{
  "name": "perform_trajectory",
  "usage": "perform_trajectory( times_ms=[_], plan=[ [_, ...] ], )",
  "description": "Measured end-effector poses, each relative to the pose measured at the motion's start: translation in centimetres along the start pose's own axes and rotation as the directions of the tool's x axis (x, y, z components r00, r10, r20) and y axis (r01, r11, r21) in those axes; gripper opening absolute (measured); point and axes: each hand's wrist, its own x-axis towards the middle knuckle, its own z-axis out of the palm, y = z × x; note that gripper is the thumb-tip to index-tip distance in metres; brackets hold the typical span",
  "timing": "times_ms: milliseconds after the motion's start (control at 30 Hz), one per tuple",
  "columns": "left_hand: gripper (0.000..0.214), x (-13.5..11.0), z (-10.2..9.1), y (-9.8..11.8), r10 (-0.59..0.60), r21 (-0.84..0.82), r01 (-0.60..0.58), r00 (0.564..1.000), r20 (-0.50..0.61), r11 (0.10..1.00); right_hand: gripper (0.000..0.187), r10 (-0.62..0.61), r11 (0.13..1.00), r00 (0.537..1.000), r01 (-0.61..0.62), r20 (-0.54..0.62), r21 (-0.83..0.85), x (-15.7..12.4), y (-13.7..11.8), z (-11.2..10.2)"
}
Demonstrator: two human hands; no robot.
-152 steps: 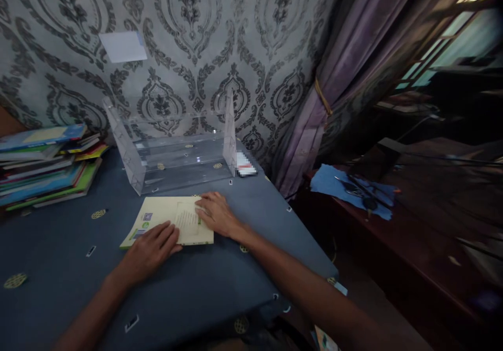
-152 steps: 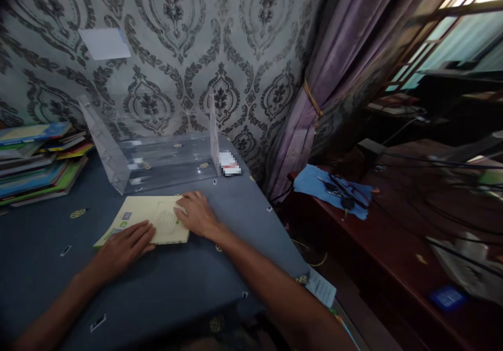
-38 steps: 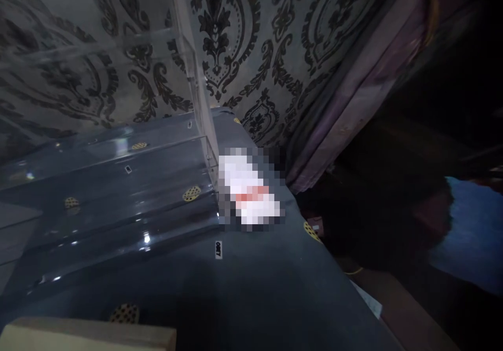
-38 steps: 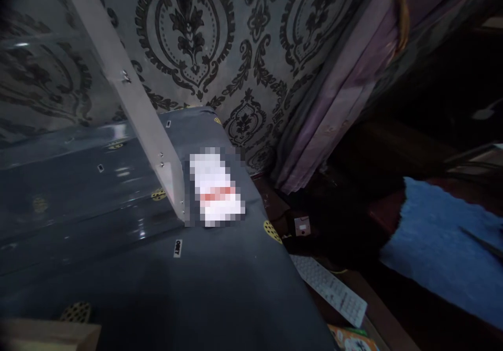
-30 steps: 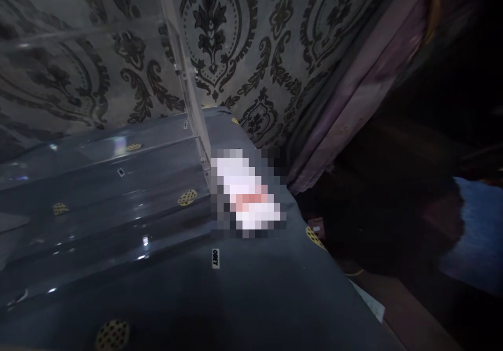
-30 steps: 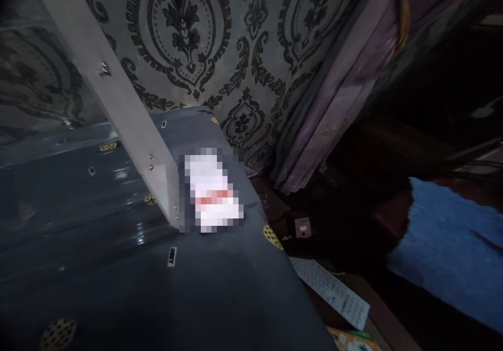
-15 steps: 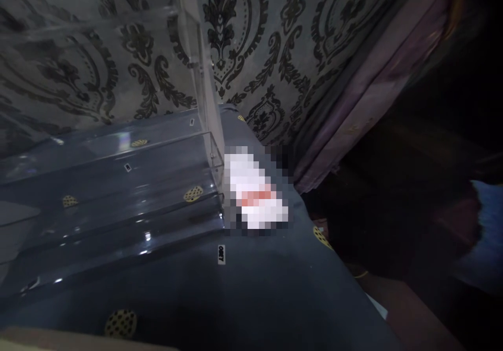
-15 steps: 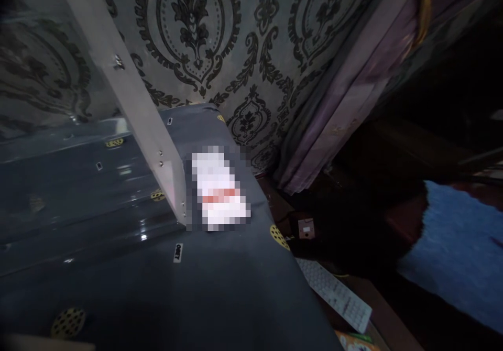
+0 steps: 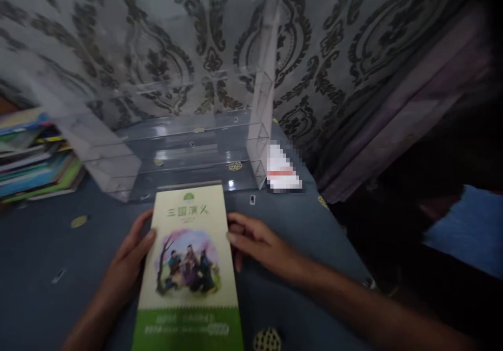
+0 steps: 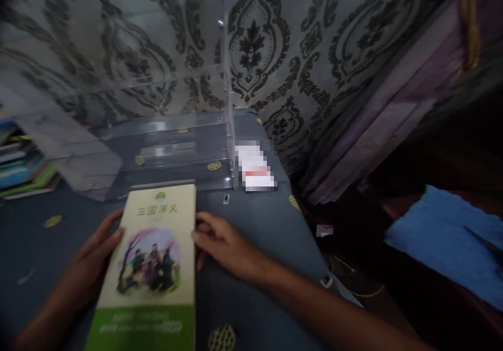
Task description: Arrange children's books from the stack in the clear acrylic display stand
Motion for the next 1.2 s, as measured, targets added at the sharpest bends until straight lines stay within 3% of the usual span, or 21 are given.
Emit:
perform_trajectory(
  times_ms=[100, 233, 367, 433, 533, 633, 900, 1200],
  plan=[
    [0.104, 0.0, 0.4, 0.9, 0.047, -0.025, -0.045, 0.994, 0.096, 0.999, 0.05, -0.067, 0.991, 0.99, 0.052, -0.121, -0.126, -0.1, 0.6, 0.8],
    [0.096, -0.3, -0.4, 0.7, 0.169, 0.039, -0.179, 0.967, 0.193, 0.983, 0.046, -0.199, 0.933, 0.949, 0.108, -0.245, -0.342, -0.3, 1.7, 2.2],
    [0.082, 0.0, -2.1, 0.1, 0.29, 0.171, -0.339, 0.922, 0.255, 0.925, 0.04, -0.357, 0.803, 0.882, 0.122, -0.308, -0.583, -0.5, 2.6, 3.5],
    [0.069, 0.4, -3.0, -0.1, 0.346, 0.335, -0.424, 0.899, 0.268, 0.842, 0.038, -0.435, 0.718, 0.857, 0.145, -0.277, -0.681, -0.7, 2.8, 4.2],
    [0.049, 0.7, -4.1, 0.1, 0.432, 0.565, -0.518, 0.853, 0.291, 0.642, 0.034, -0.516, 0.575, 0.832, 0.16, -0.204, -0.802, -1.2, 2.9, 5.2],
    [0.044, 0.7, -4.5, 0.2, 0.469, 0.665, -0.558, 0.817, 0.336, 0.497, 0.031, -0.539, 0.477, 0.824, 0.13, -0.172, -0.869, -1.4, 3.1, 6.3],
    [0.039, 1.2, -4.2, -0.2, 0.464, 0.82, -0.538, 0.787, 0.406, 0.196, 0.03, -0.54, 0.449, 0.815, 0.066, -0.211, -0.891, -2.1, 4.0, 8.0],
    [0.038, 1.3, -4.3, 0.0, 0.466, 0.826, -0.539, 0.781, 0.417, 0.165, 0.029, -0.535, 0.471, 0.808, 0.04, -0.249, -0.881, -3.0, 5.0, 9.1]
  ],
)
